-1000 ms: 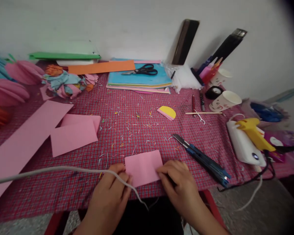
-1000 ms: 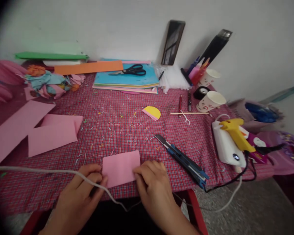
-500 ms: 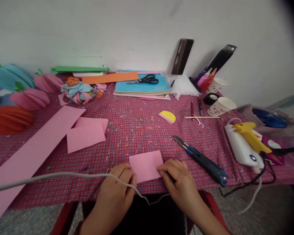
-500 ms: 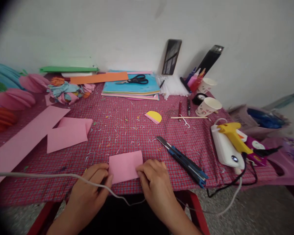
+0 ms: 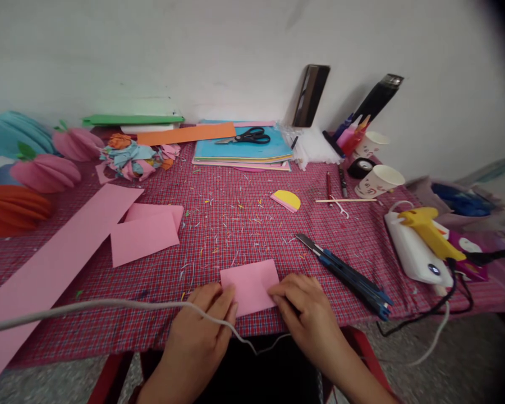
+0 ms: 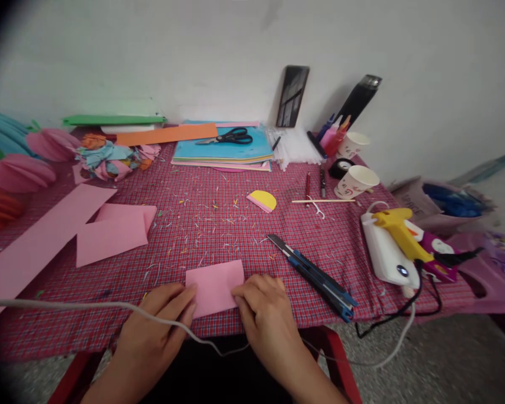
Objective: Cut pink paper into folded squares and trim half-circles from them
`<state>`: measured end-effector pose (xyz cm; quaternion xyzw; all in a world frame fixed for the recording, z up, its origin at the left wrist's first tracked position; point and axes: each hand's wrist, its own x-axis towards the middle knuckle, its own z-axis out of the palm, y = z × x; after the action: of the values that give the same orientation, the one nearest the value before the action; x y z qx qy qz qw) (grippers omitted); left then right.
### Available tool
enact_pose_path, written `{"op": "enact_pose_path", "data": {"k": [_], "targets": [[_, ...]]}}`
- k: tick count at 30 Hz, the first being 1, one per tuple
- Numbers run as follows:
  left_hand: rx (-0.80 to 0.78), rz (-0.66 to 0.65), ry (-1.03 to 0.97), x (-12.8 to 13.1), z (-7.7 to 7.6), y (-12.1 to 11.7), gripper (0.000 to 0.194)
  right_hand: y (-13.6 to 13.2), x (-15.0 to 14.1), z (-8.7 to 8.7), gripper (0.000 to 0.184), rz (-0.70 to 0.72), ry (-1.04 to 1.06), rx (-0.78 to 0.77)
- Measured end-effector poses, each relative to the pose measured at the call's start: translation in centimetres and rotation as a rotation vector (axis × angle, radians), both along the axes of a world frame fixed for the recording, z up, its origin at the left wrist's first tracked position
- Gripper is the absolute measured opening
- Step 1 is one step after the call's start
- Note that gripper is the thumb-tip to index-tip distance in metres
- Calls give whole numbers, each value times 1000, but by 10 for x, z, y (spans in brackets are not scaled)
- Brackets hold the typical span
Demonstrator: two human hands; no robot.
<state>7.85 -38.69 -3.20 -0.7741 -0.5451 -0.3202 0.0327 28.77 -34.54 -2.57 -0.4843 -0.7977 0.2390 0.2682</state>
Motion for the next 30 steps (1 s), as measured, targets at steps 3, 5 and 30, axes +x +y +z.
{"op": "enact_pose_path", "data": {"k": [3, 5, 30], "targets": [[4, -41, 57, 0, 3, 2, 24, 0, 0, -1, 16, 9, 7, -2], [-4, -54, 93, 0, 5, 4, 27, 0, 1, -2, 16, 13, 10, -3], [-22, -246, 346, -11, -11, 10, 37, 1, -1, -3, 13, 2, -43, -9]]}}
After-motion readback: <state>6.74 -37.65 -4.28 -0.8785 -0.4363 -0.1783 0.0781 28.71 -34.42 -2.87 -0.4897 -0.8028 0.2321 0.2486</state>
